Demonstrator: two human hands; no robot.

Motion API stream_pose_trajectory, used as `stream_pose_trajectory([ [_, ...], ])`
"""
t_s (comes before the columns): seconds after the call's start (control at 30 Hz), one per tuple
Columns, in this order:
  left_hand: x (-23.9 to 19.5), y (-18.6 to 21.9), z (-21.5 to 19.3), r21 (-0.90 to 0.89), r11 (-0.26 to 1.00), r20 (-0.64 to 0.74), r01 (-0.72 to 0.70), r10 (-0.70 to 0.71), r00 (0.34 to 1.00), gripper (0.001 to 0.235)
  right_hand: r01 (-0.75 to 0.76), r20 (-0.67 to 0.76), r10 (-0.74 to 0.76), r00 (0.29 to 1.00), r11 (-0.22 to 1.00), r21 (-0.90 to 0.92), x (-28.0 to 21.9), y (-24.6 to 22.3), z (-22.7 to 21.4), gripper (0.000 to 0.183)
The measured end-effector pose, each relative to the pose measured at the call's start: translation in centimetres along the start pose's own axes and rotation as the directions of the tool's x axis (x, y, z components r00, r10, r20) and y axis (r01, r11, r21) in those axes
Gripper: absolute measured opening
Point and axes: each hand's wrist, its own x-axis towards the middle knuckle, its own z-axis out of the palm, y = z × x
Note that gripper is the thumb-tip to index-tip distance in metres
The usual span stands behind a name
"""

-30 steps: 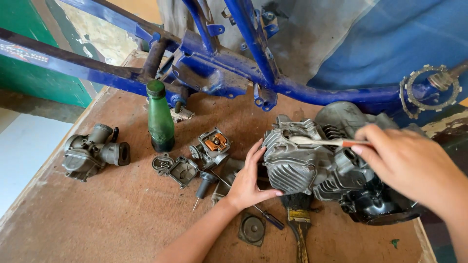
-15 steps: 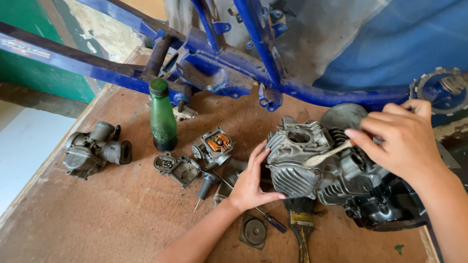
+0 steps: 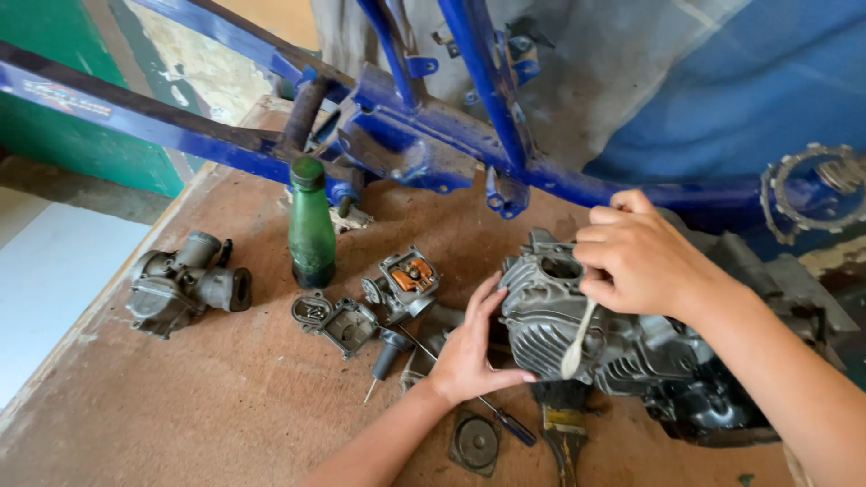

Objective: Cleaning and assembling motorcycle engine and carburetor components

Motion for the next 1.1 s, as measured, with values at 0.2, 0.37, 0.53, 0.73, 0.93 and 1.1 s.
stream_pose_trajectory([
  [0.2, 0.0, -0.2, 0.0, 0.030, 0.999, 0.021, 0.024, -0.025, 0.999, 0.119, -0.042, 0.136, 0.056, 0.989, 0.994, -0.099, 1.7, 1.5, -0.2, 0.028],
  [0.37, 0.1, 0.2, -0.2, 0.012, 1.000, 0.011, 0.016, -0.017, 1.000, 0.118, 0.088, 0.036, -0.084, 0.996, 0.991, -0.102, 3.2, 2.0, -0.4, 0.017],
  [0.53, 0.2, 0.0, -0.2, 0.004, 1.000, 0.006, 0.003, -0.003, 1.000, 0.118, 0.055, 0.218, -0.032, 0.975, 0.994, -0.098, 3.6, 2.7, 1.3, 0.025],
  [0.73, 0.2, 0.0, -0.1, -0.025, 1.000, 0.002, 0.005, -0.005, 1.000, 0.117, 0.026, 0.132, -0.010, 0.991, 0.993, -0.117, 3.5, 3.1, 1.4, 0.027],
  [0.93, 0.0, -0.2, 0.1, -0.005, 1.000, 0.011, 0.028, -0.028, 1.000, 0.118, 0.051, 0.071, -0.045, 0.996, 0.996, -0.078, 3.5, 2.8, 0.9, 0.026],
  [1.1, 0.0, -0.8, 0.5, 0.007, 1.000, 0.017, 0.013, -0.014, 1.000, 0.118, 0.243, 0.187, -0.214, 0.959, 0.958, -0.151, 3.4, 2.3, 0.4, 0.020],
])
